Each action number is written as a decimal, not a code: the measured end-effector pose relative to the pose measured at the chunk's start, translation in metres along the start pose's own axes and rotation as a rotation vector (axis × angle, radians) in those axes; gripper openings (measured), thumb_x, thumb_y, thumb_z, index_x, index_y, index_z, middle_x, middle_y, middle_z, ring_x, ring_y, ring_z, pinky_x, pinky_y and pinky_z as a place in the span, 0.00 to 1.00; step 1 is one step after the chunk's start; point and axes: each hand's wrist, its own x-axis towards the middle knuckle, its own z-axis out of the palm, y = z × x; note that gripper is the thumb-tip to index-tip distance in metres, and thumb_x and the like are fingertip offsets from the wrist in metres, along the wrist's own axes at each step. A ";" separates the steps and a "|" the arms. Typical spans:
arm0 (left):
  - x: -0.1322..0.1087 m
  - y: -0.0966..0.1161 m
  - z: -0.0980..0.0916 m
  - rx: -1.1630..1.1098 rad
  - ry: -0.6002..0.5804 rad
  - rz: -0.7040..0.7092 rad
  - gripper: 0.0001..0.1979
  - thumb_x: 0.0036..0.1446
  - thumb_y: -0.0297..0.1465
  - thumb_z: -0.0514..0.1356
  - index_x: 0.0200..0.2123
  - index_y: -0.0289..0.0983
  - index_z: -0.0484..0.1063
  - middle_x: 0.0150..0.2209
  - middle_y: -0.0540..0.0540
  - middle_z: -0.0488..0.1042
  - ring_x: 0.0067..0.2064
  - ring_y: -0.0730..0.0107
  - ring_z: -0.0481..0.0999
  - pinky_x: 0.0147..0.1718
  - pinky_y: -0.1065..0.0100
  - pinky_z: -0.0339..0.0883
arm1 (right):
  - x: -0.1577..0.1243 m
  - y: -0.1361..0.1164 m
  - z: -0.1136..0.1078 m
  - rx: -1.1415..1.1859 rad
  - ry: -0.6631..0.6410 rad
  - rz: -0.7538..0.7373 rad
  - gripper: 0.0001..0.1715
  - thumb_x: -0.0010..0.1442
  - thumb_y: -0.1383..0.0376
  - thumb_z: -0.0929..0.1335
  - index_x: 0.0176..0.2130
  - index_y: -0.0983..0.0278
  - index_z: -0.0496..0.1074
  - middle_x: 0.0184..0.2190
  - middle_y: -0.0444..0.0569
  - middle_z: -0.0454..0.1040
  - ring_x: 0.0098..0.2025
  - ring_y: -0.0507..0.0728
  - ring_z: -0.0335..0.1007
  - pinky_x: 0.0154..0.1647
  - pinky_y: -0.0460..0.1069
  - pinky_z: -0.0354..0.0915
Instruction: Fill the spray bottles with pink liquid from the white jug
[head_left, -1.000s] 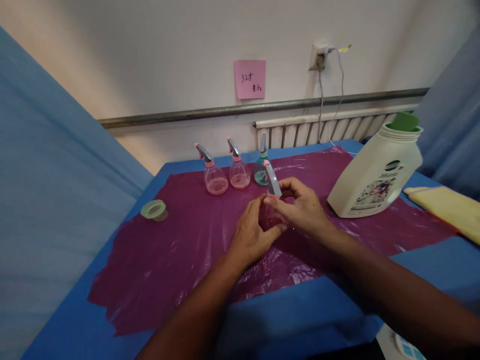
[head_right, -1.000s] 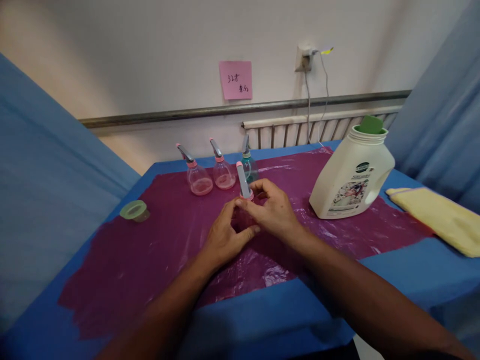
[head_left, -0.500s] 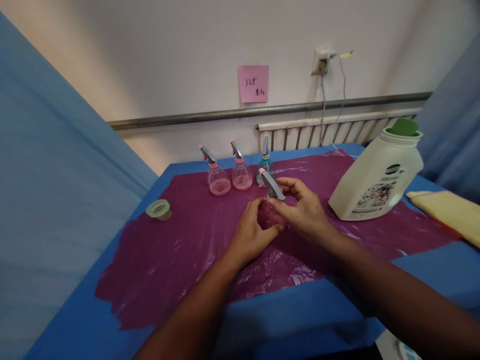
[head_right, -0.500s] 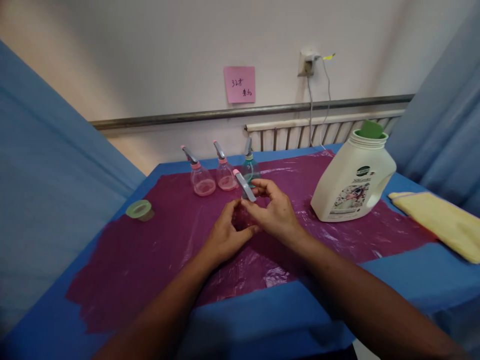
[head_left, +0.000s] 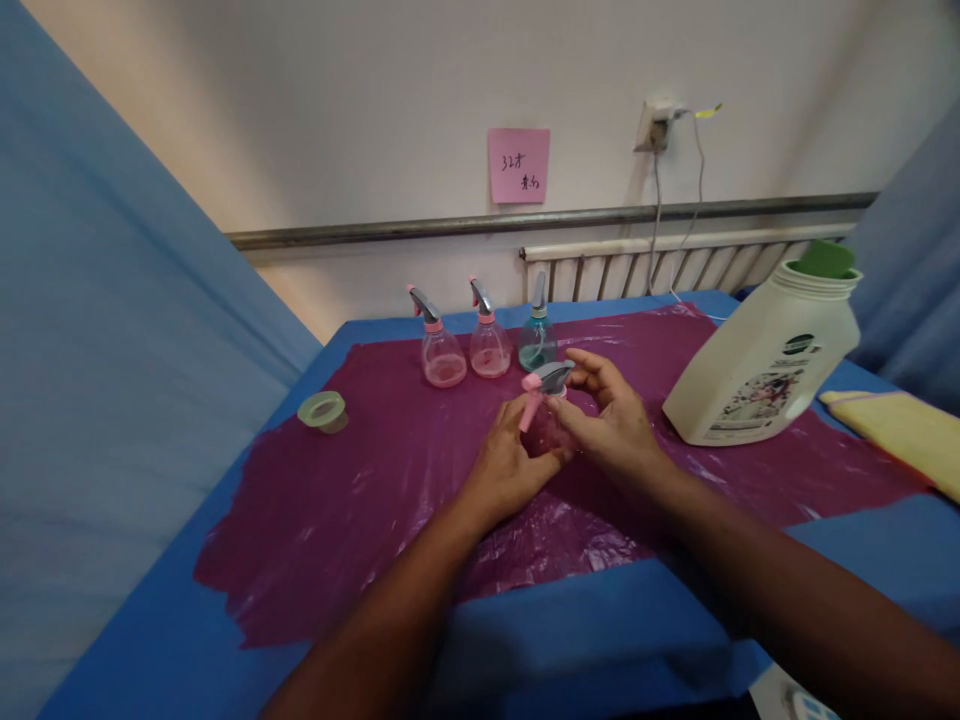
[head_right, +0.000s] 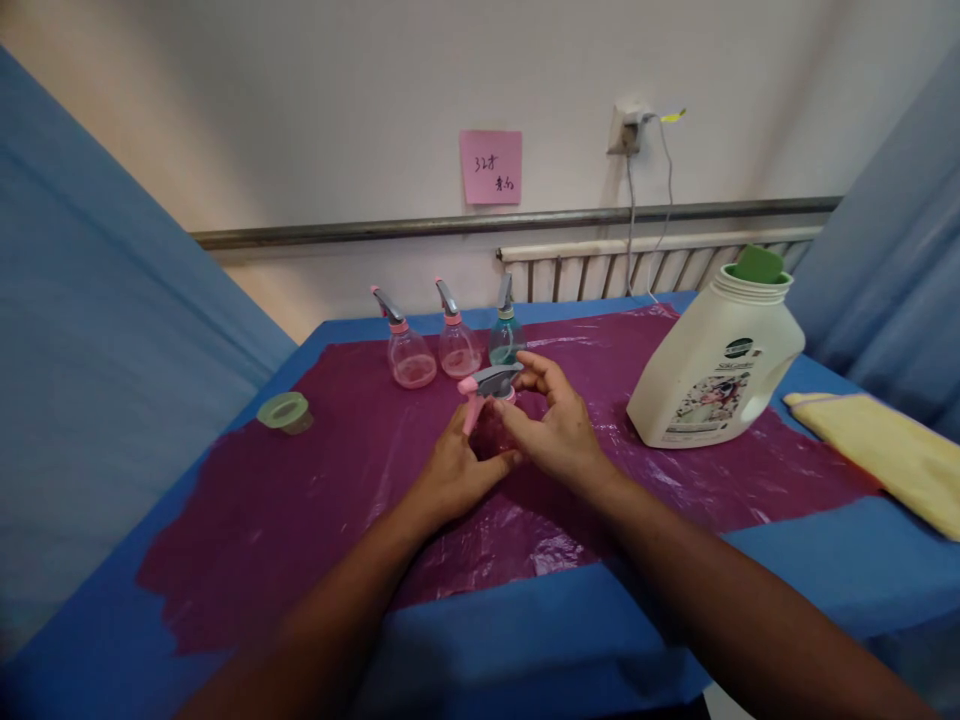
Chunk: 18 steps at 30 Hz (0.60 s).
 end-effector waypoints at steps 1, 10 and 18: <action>0.000 -0.001 0.000 -0.009 0.007 -0.009 0.37 0.59 0.35 0.78 0.69 0.45 0.72 0.67 0.39 0.78 0.68 0.42 0.79 0.69 0.41 0.74 | -0.001 0.000 0.000 0.019 -0.019 0.010 0.40 0.65 0.56 0.80 0.71 0.56 0.71 0.54 0.52 0.85 0.58 0.62 0.84 0.68 0.64 0.75; 0.000 -0.009 0.003 -0.030 0.004 0.013 0.39 0.60 0.39 0.79 0.70 0.45 0.70 0.68 0.37 0.77 0.68 0.42 0.79 0.69 0.38 0.74 | -0.001 -0.006 0.000 -0.073 -0.007 0.084 0.22 0.59 0.52 0.83 0.48 0.57 0.81 0.47 0.49 0.87 0.50 0.63 0.83 0.60 0.62 0.76; -0.002 -0.006 0.002 -0.032 0.005 -0.002 0.40 0.59 0.38 0.79 0.71 0.44 0.69 0.69 0.37 0.76 0.69 0.42 0.79 0.70 0.39 0.73 | -0.003 -0.013 -0.004 -0.033 -0.068 0.054 0.24 0.60 0.53 0.83 0.53 0.54 0.84 0.49 0.49 0.87 0.52 0.64 0.83 0.63 0.64 0.76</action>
